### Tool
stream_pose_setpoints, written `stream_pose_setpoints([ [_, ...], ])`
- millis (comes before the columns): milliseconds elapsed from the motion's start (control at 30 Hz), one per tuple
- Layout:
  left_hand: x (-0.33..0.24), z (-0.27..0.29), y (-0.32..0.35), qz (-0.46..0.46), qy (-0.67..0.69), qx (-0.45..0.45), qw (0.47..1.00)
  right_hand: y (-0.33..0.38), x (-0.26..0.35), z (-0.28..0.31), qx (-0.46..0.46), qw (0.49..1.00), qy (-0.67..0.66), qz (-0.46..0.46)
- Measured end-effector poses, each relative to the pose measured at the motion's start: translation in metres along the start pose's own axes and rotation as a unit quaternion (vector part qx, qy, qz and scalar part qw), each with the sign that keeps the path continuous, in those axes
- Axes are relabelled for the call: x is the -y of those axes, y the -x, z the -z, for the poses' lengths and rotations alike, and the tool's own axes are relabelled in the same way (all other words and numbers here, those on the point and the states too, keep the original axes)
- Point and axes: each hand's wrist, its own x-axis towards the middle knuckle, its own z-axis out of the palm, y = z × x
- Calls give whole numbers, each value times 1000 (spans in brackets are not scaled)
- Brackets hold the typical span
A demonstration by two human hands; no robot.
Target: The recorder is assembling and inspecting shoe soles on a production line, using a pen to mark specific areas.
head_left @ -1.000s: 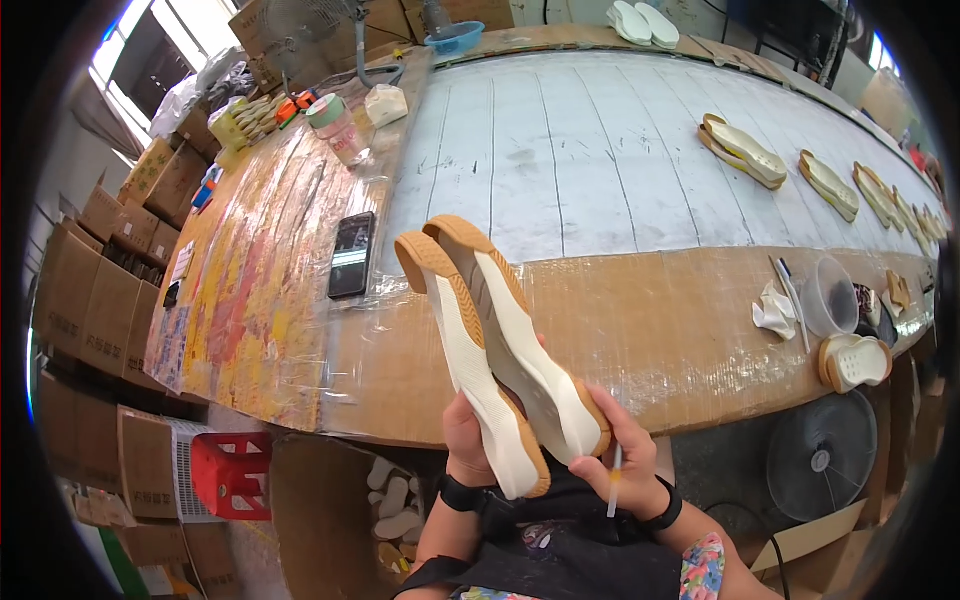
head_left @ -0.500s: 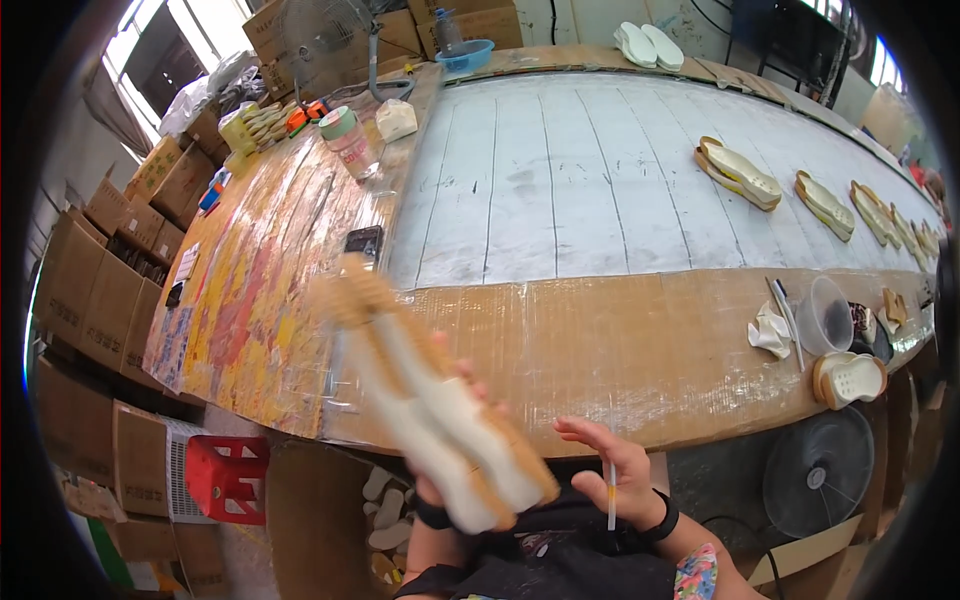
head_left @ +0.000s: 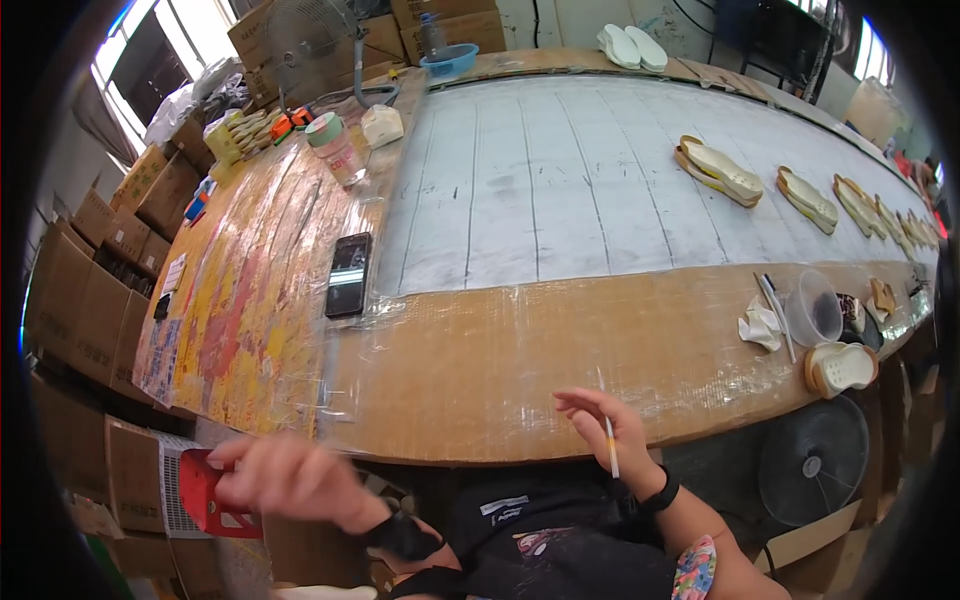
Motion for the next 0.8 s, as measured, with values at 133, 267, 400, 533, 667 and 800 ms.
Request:
stream_pose_setpoints([
  [133,73,90,21,267,-422,-243,831,-47,-10,38,6,991,132,-34],
  [267,115,146,44,358,-684,-127,623,-116,-31,90,16,940,341,25],
  [400,136,191,55,350,-581,-165,716,-159,-74,141,-92,896,433,48],
  [533,138,197,58,313,-690,-78,648,-161,-95,152,-189,826,528,55],
  [667,136,176,47,295,-736,5,610,-162,-90,146,-223,826,514,71],
  [800,136,194,55,346,-645,-108,673,-166,-105,162,-237,804,534,109],
])
